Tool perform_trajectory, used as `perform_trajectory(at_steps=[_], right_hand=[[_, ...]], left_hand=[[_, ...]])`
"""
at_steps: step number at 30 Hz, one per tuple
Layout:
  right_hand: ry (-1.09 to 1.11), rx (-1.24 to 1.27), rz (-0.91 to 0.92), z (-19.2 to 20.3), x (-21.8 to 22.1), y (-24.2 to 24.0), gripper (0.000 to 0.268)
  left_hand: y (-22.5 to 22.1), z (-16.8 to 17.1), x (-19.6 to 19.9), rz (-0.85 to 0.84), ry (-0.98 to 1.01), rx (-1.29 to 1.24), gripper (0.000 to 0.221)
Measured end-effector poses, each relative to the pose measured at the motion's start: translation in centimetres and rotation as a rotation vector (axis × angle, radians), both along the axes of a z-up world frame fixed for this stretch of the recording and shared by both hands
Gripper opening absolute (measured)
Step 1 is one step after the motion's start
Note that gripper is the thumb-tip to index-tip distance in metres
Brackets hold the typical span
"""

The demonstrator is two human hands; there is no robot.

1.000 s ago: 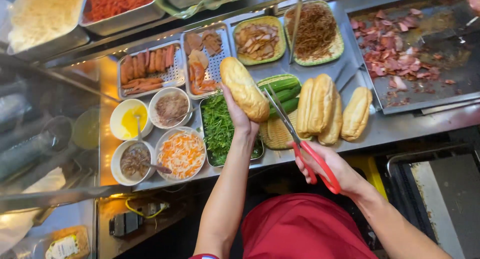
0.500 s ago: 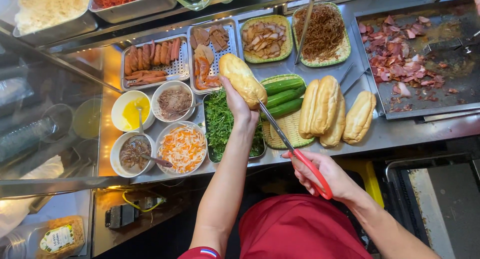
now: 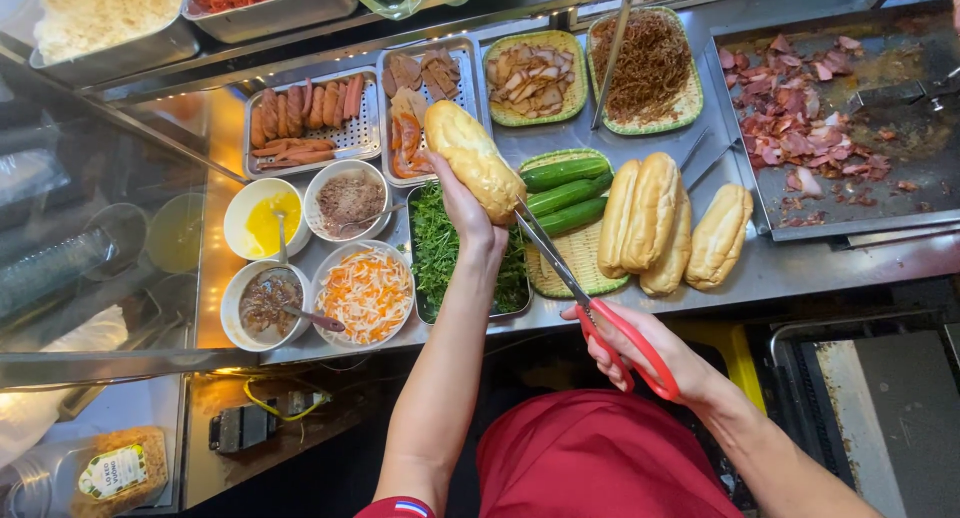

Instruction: Prepare and assemble multiple Vietnamese sandwiches (banh mi) by cutting bread and adding various fillings and sauces.

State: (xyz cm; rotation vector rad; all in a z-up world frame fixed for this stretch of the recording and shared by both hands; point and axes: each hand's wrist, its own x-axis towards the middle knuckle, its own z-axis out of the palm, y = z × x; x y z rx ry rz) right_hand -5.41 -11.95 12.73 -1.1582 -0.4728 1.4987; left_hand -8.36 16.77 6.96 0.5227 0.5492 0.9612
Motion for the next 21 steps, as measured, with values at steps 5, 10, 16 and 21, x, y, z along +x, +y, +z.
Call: perform_trajectory(at_steps=[5,10,16,21], right_hand=[[0.031,0.005,0.006,-0.2,0.0,-0.1,0.057],[0.038,-0.004,0.01,-0.1,0.0,0.1,0.058],[0.04,0.01,0.029,-0.5,0.2,0.7,0.058],[0.063,0.07,0.028,0.4,0.1,1.6,0.056]], left_hand=[[0.1,0.5,-0.5,0.024,0.02,0.004,0.074],[0.2,-0.8,-0.8,-0.006,0.009,-0.001,0.074],[-0.6,0.4,-1.1,-0.045,-0.003,0.022,0.074],[-1.1,0.7,-1.0,-0.014,0.071,0.027,0.074]])
